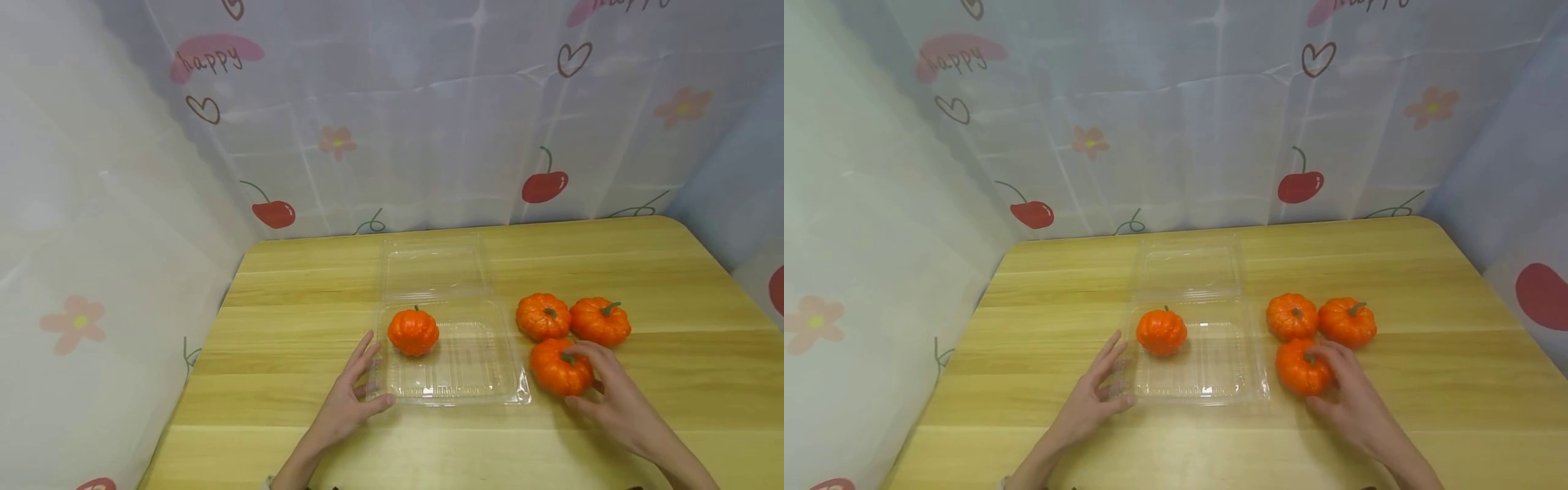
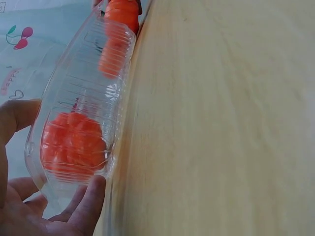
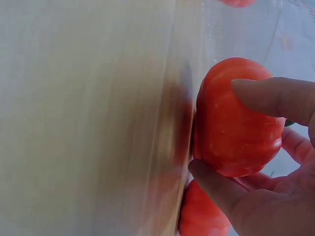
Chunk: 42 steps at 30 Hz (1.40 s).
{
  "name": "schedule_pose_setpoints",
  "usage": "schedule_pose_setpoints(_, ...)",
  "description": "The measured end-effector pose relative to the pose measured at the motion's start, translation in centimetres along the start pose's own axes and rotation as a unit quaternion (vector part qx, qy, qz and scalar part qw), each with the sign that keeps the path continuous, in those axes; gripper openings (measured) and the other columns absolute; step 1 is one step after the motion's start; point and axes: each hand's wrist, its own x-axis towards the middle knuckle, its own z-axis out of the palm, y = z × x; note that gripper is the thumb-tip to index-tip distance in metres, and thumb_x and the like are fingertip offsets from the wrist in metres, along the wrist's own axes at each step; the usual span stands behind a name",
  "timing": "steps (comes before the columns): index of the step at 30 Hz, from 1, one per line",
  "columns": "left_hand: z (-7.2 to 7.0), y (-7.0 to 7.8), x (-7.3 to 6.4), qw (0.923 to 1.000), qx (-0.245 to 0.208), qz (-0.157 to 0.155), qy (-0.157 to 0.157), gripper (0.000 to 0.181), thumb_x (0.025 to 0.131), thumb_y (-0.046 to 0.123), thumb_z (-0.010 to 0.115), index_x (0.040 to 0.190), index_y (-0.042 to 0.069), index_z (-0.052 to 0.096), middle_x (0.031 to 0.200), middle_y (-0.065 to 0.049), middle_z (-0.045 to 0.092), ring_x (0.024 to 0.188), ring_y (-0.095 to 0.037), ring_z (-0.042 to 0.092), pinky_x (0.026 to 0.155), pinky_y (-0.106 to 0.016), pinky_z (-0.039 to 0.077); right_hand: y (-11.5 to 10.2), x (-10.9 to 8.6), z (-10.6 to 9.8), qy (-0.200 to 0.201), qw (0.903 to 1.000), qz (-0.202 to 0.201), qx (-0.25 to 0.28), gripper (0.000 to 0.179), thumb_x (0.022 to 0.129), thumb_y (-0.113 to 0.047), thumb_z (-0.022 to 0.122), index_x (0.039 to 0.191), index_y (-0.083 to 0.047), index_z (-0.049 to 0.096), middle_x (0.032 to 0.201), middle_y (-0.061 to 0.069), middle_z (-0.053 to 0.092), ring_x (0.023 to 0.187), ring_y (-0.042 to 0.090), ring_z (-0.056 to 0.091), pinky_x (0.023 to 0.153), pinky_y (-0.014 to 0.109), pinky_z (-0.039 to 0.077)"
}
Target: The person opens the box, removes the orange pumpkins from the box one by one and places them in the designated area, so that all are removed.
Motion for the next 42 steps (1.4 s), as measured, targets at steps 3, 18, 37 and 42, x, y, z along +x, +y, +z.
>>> schedule_pose_setpoints(3, 0.0, -0.02, 0.04, 1.0, 0.0, 0.0, -0.001, 0.083, 0.085, 0.007, 0.076, 0.152, -0.002, 0.029, 0.165, -0.002, 0.004, 0.14, -0.042, 0.029, 0.107, -0.053, 0.039, 0.14, -0.06, 0.02, 0.001, 0.9998, 0.004, -0.018, 0.071, 0.064, 0.012, 0.083, 0.126, -0.004, 0.053, 0.132, 0.019, 0.042, 0.119, 0.008, 0.039, 0.084, 0.023, 0.051)
schedule_pose_setpoints(18, -0.03, 0.05, -0.05, 1.0, 0.005, 0.002, 0.002, 0.082, 0.085, 0.009, 0.077, 0.152, -0.002, 0.031, 0.165, -0.002, 0.005, 0.139, -0.042, 0.031, 0.106, -0.049, 0.042, 0.08, -0.01, -0.02, -0.007, 0.9998, 0.017, -0.012, 0.061, 0.071, 0.0, 0.085, 0.122, -0.007, 0.053, 0.131, 0.018, 0.038, 0.116, 0.041, 0.042, 0.084, 0.038, 0.053)
schedule_pose_setpoints(37, -0.06, 0.18, -0.14, 1.0, -0.002, -0.006, 0.001, 0.085, 0.084, 0.01, 0.078, 0.153, 0.0, 0.03, 0.165, 0.004, 0.005, 0.141, -0.038, 0.03, 0.106, -0.042, 0.043, 0.34, -0.12, 0.05, -0.013, 0.9998, 0.015, -0.007, 0.081, 0.073, 0.001, 0.084, 0.143, -0.003, 0.043, 0.139, 0.02, 0.042, 0.122, 0.004, 0.038, 0.089, 0.004, 0.034)
schedule_pose_setpoints(42, -0.04, 0.25, -0.12, 1.0, -0.004, -0.007, 0.0, 0.084, 0.084, 0.01, 0.078, 0.153, 0.0, 0.031, 0.165, 0.005, 0.006, 0.14, -0.038, 0.031, 0.106, -0.043, 0.043, 0.38, -0.14, 0.06, -0.012, 0.9999, 0.009, -0.004, 0.079, 0.073, 0.002, 0.083, 0.141, -0.002, 0.043, 0.138, 0.021, 0.042, 0.12, -0.007, 0.033, 0.089, 0.001, 0.03)
